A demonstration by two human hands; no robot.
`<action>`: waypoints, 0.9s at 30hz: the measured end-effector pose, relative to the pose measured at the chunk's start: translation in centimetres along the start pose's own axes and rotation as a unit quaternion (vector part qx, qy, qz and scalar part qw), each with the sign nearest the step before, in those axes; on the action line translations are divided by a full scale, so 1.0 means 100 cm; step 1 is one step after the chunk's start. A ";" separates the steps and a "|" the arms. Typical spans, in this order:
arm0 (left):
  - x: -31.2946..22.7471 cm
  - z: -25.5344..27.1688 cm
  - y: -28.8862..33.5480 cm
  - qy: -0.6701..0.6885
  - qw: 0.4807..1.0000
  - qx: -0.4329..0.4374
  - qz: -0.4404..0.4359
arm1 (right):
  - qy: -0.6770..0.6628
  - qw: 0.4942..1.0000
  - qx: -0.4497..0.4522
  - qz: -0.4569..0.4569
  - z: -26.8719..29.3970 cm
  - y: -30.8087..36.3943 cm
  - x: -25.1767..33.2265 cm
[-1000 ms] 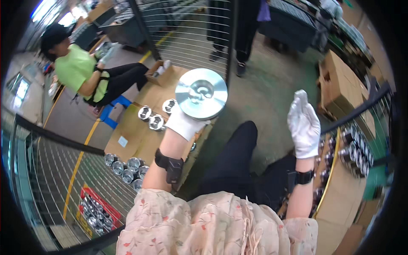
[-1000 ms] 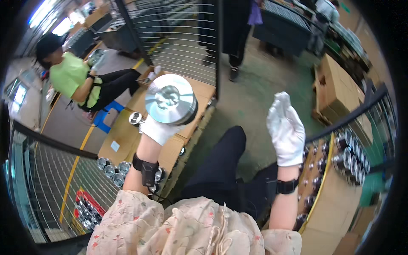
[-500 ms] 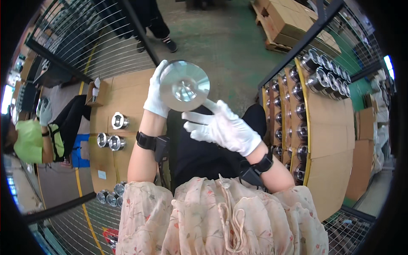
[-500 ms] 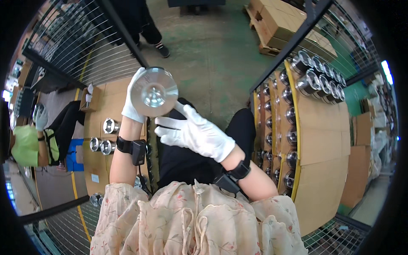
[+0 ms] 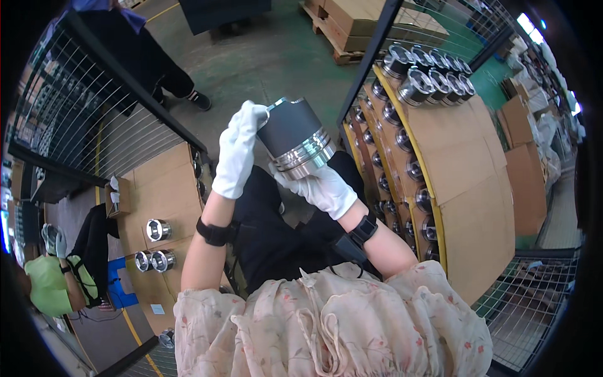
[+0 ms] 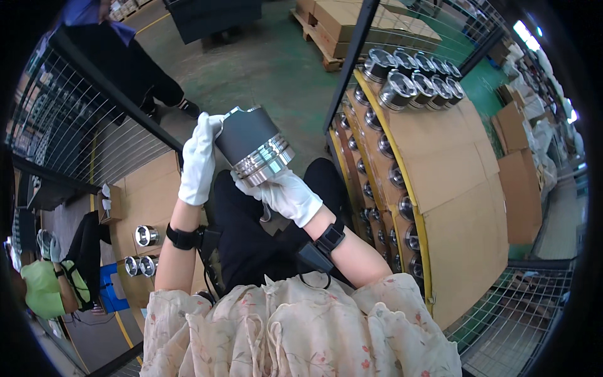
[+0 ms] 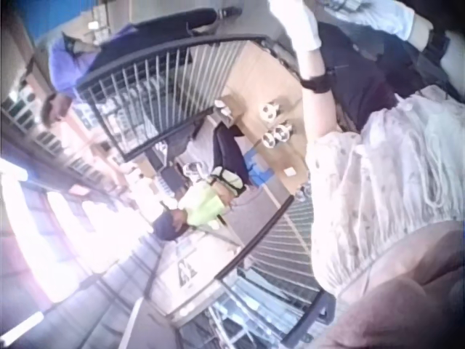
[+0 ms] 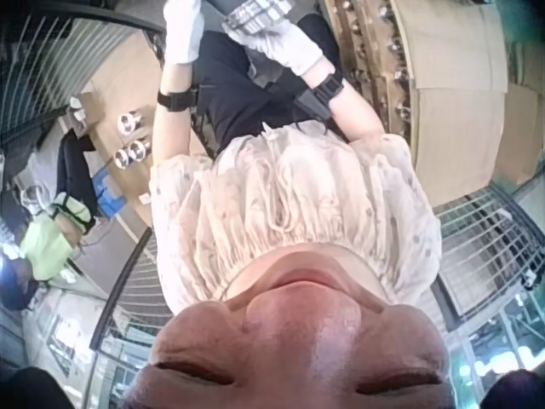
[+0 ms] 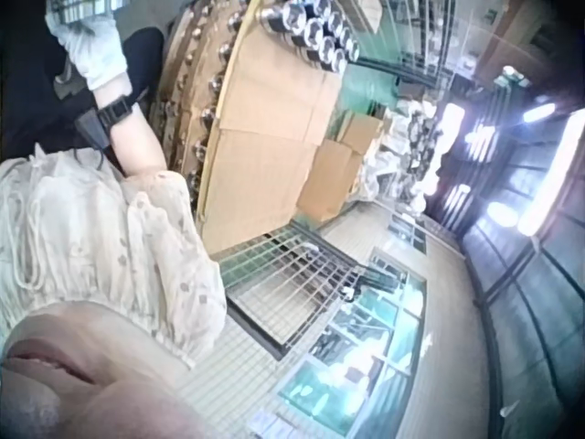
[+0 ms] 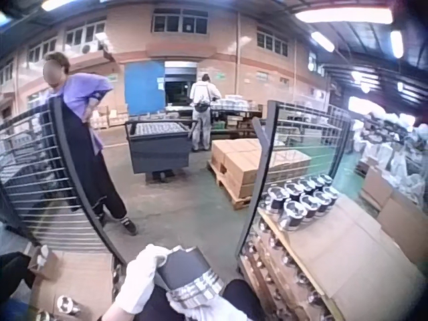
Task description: Inspecting and organizing metal engine pistons on a workbench.
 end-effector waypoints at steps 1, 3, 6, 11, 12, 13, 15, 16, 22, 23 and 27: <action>0.005 -0.002 0.003 0.003 1.000 0.006 0.003 | 0.000 1.000 -0.002 0.007 -0.001 0.001 0.009; 0.027 0.001 0.014 0.024 0.999 -0.008 0.043 | 0.104 0.991 -0.040 0.080 0.000 0.006 0.040; 0.052 -0.014 0.038 0.074 0.986 0.043 0.147 | 0.239 0.953 -0.065 0.172 -0.004 0.017 0.085; 0.036 -0.063 0.055 0.383 0.897 0.061 0.212 | 0.443 0.840 -0.151 0.275 -0.034 0.043 0.126; 0.033 -0.073 0.051 0.436 0.872 0.067 0.212 | 0.464 0.828 -0.141 0.281 -0.049 0.049 0.123; 0.035 -0.084 0.048 0.500 0.832 0.062 0.233 | 0.516 0.789 -0.145 0.299 -0.063 0.055 0.123; 0.052 -0.092 0.048 0.625 0.736 0.086 0.245 | 0.636 0.679 -0.160 0.331 -0.081 0.064 0.123; 0.040 -0.102 0.041 0.570 0.788 0.078 0.218 | 0.663 0.642 -0.172 0.345 -0.087 0.070 0.121; 0.074 -0.114 0.044 0.553 0.768 0.045 0.321 | 0.767 0.467 -0.170 0.406 -0.115 0.087 0.098; 0.077 -0.116 0.045 0.555 0.759 0.035 0.339 | 0.789 0.420 -0.176 0.414 -0.118 0.089 0.093; 0.088 -0.129 0.041 0.609 0.708 0.054 0.353 | 0.853 0.275 -0.146 0.418 -0.133 0.088 0.066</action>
Point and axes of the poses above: each hand's wrist, its own y-axis away from the middle knuckle, its own z-axis out of the back of the hand, x = y × z, the point moved 10 cm from there along -y, towards the middle knuckle, and after that the axes turned 2 degrees about y, right-handed, at the moved point
